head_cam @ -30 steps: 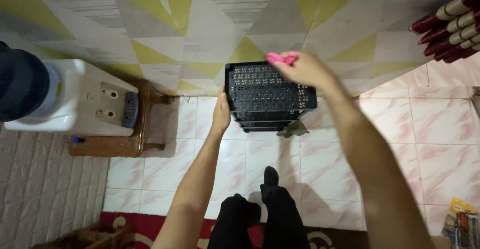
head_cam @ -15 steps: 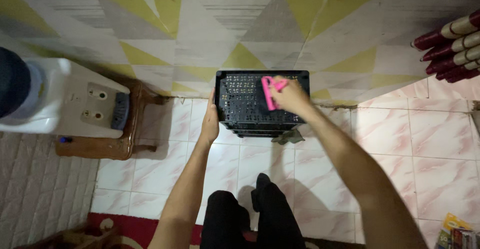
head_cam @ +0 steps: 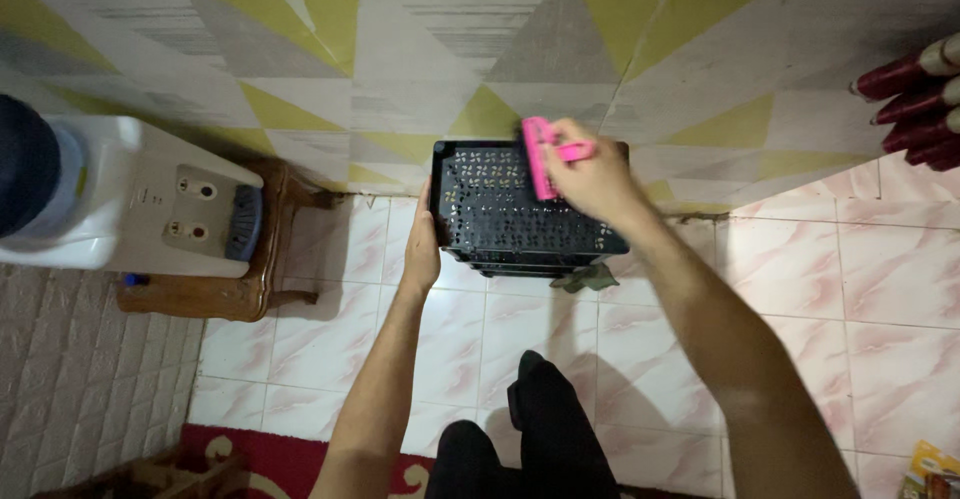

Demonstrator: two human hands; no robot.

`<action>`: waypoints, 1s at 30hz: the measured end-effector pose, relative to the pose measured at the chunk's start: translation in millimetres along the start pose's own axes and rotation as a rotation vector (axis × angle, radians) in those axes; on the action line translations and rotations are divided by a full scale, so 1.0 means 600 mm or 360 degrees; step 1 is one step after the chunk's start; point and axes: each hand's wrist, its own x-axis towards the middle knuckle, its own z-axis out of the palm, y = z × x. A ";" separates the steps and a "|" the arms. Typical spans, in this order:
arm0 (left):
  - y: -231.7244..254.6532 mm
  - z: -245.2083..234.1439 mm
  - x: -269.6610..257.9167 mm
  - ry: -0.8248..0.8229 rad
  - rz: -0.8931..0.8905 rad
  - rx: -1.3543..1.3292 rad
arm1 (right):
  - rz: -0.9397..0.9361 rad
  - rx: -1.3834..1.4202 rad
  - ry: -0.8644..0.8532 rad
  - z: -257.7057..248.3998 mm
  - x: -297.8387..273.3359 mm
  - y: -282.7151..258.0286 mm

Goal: The person cleans a black plastic tray on a three-tier stand using a pink brush and a green cloth. They sweep debris off the top tray, wipe it with the cloth, and then remove the tray to continue wiping it while sitting on the floor.

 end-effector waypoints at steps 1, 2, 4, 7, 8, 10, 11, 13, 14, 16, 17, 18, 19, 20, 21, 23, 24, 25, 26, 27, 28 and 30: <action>0.000 0.000 0.001 -0.0004 0.0079 -0.0001 | -0.0122 0.0069 0.0040 0.032 0.012 -0.006; 0.001 0.001 0.002 -0.0008 0.0158 -0.0002 | -0.0245 0.0138 0.0079 0.065 0.022 -0.011; -0.001 0.003 0.005 -0.0013 0.0243 0.0003 | -0.0074 0.0165 -0.0062 0.121 0.039 -0.015; -0.004 0.006 0.003 -0.0009 0.0265 0.0011 | -0.0243 0.0250 -0.0040 0.164 0.050 0.002; -0.004 0.006 0.002 -0.0009 0.0278 0.0004 | -0.0190 0.0205 -0.0074 0.165 0.050 0.014; -0.004 0.004 0.001 -0.0014 0.0317 -0.0047 | -0.0097 0.0117 -0.0139 0.150 0.045 0.040; -0.004 0.006 0.001 -0.0022 0.0337 -0.0096 | -0.0087 0.0139 -0.0132 0.132 0.041 0.055; -0.003 0.008 0.002 -0.0014 0.0367 -0.0107 | -0.0016 0.0013 -0.0106 0.085 0.022 0.083; -0.002 0.007 0.001 0.0003 0.0377 -0.0071 | 0.0046 -0.0135 -0.0086 0.059 0.011 0.091; -0.002 0.013 0.001 0.0023 0.0408 0.0002 | 0.0047 -0.0299 -0.0119 -0.004 -0.012 0.095; -0.001 0.010 0.002 0.0025 0.0435 0.0054 | 0.0205 -0.0418 -0.0120 -0.029 -0.020 0.087; -0.001 0.009 0.003 0.0026 0.0462 0.0106 | 0.0363 -0.0537 -0.0120 -0.058 -0.028 0.075; 0.001 0.006 0.004 0.0006 0.0467 0.0085 | 0.0393 -0.0624 -0.0156 -0.079 -0.032 0.060; 0.001 0.005 0.005 -0.0015 0.0471 0.0065 | 0.0422 -0.0710 -0.0192 -0.097 -0.034 0.044; 0.001 0.005 0.005 -0.0034 0.0475 0.0044 | 0.0368 -0.0710 -0.0143 -0.106 -0.034 0.026; -0.001 0.004 0.004 -0.0031 0.0444 0.0028 | 0.0260 -0.0709 -0.0044 -0.105 -0.026 -0.006; -0.002 0.005 0.005 -0.0030 0.0429 0.0020 | 0.0149 -0.0656 0.0022 -0.090 -0.017 -0.020; -0.004 0.006 0.005 0.0005 0.0464 0.0066 | 0.0040 -0.0602 0.0089 -0.069 -0.008 -0.030; -0.005 0.007 0.006 0.0040 0.0498 0.0112 | -0.0063 -0.0465 0.0061 -0.041 0.002 -0.038; -0.008 0.008 0.007 0.0074 0.0534 0.0157 | -0.0165 -0.0329 0.0035 -0.007 0.013 -0.043; -0.010 0.009 0.009 0.0071 0.0555 0.0121 | -0.0067 -0.0225 -0.0095 0.027 0.024 -0.047; -0.015 0.011 0.010 0.0064 0.0597 0.0044 | -0.0111 -0.0056 -0.0223 0.093 0.043 -0.050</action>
